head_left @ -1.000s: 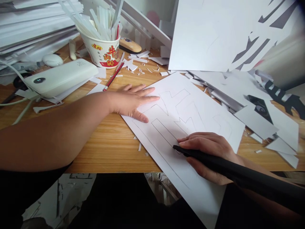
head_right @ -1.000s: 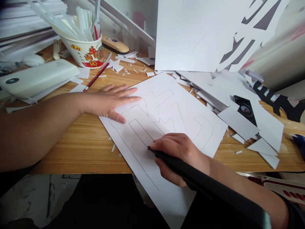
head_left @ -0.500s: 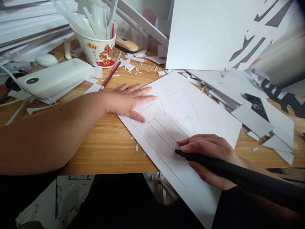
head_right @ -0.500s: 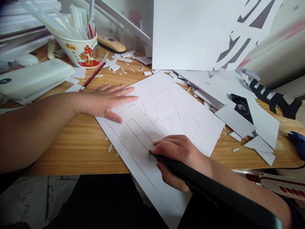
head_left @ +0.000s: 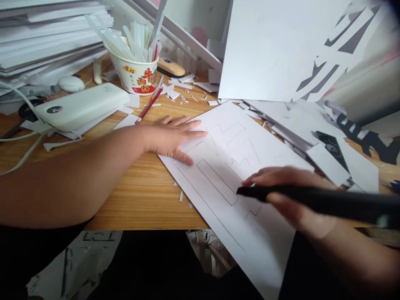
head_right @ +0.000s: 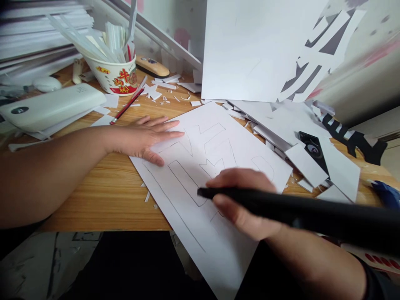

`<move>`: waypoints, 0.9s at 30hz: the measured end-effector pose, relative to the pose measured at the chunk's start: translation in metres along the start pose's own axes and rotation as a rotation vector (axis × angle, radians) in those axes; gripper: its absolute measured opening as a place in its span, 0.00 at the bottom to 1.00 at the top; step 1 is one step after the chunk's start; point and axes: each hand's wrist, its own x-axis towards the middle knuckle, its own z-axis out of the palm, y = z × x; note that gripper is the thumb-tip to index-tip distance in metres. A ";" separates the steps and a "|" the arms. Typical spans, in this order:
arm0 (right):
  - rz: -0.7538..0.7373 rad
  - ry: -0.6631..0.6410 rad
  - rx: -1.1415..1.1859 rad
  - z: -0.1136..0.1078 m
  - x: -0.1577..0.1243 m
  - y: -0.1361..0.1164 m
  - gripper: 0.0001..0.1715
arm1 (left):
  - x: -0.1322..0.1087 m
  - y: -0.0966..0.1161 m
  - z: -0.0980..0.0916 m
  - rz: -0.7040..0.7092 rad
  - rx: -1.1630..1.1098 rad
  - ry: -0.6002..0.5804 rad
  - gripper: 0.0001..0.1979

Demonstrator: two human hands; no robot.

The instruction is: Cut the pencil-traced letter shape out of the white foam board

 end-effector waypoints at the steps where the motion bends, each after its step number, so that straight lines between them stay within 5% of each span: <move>1: 0.031 0.079 0.053 0.000 0.007 0.004 0.08 | 0.000 0.001 -0.001 -0.002 0.000 0.002 0.52; 3: 0.054 0.158 0.136 0.002 0.023 0.013 0.12 | -0.001 0.002 -0.001 -0.003 0.005 0.006 0.51; 9: 0.111 -0.009 0.061 0.029 0.054 0.035 0.13 | -0.005 0.006 -0.002 -0.001 -0.008 0.034 0.50; 27: 0.096 -0.080 -0.019 0.038 0.055 0.042 0.12 | -0.005 0.007 -0.001 -0.001 0.000 0.018 0.52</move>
